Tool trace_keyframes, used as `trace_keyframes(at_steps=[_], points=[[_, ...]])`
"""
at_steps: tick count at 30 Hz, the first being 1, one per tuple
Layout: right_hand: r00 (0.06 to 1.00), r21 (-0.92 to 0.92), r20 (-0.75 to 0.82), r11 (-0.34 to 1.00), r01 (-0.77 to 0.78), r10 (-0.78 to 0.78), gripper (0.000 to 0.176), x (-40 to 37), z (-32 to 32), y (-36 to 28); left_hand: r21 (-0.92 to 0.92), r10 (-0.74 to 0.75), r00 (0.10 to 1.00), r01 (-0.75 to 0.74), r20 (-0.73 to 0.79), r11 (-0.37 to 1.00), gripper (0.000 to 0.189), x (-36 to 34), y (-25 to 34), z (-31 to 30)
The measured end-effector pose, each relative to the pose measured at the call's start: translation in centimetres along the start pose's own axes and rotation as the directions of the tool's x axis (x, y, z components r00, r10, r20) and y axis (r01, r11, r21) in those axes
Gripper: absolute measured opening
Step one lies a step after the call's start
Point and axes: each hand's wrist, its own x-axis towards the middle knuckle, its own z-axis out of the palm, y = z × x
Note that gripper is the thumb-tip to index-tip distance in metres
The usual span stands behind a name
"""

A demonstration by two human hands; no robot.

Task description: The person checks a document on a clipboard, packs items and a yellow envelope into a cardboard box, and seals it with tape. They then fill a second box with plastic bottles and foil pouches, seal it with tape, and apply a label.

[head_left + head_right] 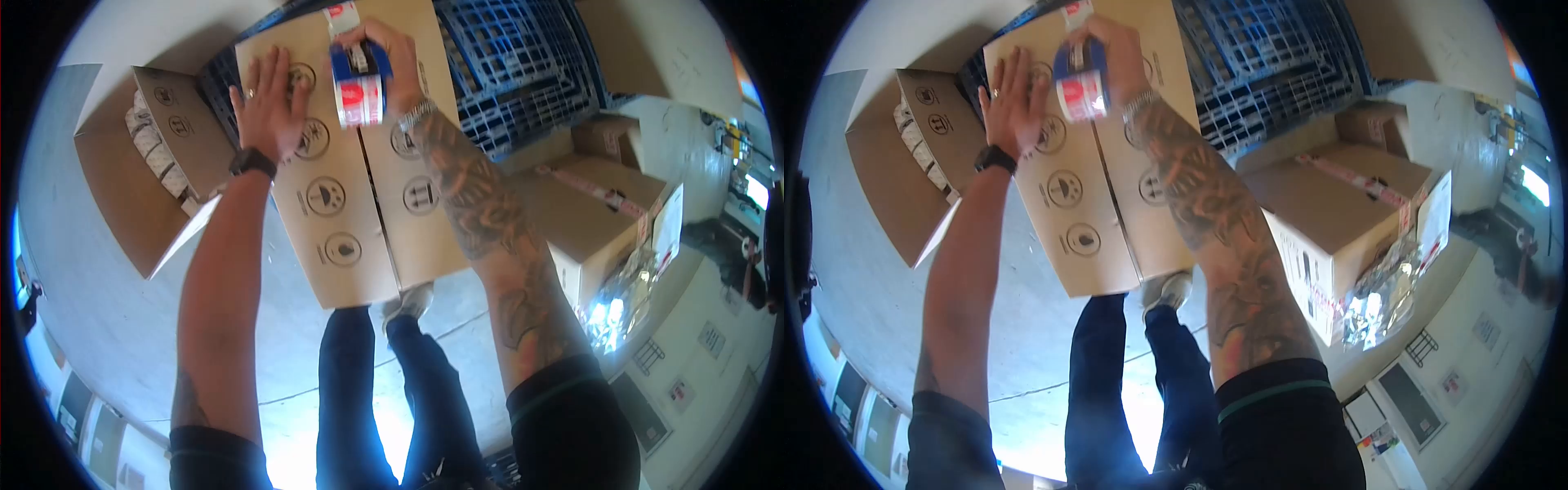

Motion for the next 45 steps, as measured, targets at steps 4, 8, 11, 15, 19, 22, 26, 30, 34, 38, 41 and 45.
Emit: trace_keyframes(at_steps=[4,8,11,15,19,22,26,30,34,38,41,45], points=[[0.972,0.153,0.114,0.963,-0.223,0.207,0.016,-17.5,-0.9,-1.6,-0.042,0.085,0.994,-0.088,-0.063,0.995,0.070,-1.5,2.7,0.2],[0.726,0.613,0.053,0.552,-0.566,0.686,0.015,-32.9,0.4,-3.4,0.009,0.381,0.923,-0.382,0.059,0.924,0.073,-9.1,11.6,1.8],[0.996,-0.302,-0.063,0.949,-0.086,0.070,0.011,-42.3,0.3,-2.1,-0.008,0.353,0.933,-0.354,0.072,0.935,0.071,-9.0,12.0,2.4],[0.994,-0.335,-0.103,0.941,-0.060,0.027,0.026,-47.4,-0.1,2.6,0.092,0.394,0.919,-0.394,0.012,0.915,0.072,-9.1,12.2,2.4],[0.986,-0.237,-0.120,0.961,-0.142,0.116,0.015,-44.7,-1.5,7.3,0.123,0.414,0.910,-0.410,-0.005,0.904,0.072,-9.1,12.1,2.9],[0.994,-0.475,-0.052,0.873,-0.112,0.100,0.010,-46.3,-2.0,10.2,0.138,0.406,0.914,-0.405,0.024,0.904,0.073,-9.5,11.7,2.7],[0.984,-0.497,-0.088,0.850,-0.177,0.154,0.012,-47.0,-2.6,9.7,0.114,0.397,0.917,-0.399,0.035,0.910,0.073,-9.0,12.1,2.6],[0.973,-0.562,-0.028,0.801,-0.206,0.230,0.017,-44.8,-2.1,9.7,0.048,0.358,0.923,-0.368,0.143,0.929,0.078,-9.0,12.4,1.3],[0.876,-0.337,0.078,0.839,-0.427,0.476,0.015,-43.5,-1.9,3.3,-0.224,0.472,0.875,-0.441,0.109,0.869,0.081,-4.8,7.8,-1.3],[0.833,0.171,0.223,0.821,-0.545,0.507,0.017,-30.8,-0.5,-7.7,-0.049,0.105,0.947,-0.126,-0.302,0.991,0.057,6.4,0.1,-2.1],[0.950,-0.297,0.283,0.954,-0.043,0.131,0.028,-14.5,0.2,-10.9,-0.210,-0.135,0.989,0.119,-0.065,0.970,0.048,11.3,-3.9,0.0],[0.751,-0.618,0.622,0.449,0.645,-0.222,0.039,9.4,-0.9,-9.4,-0.295,-0.282,0.960,0.271,0.006,0.916,0.041,11.4,-2.9,-1.9]])
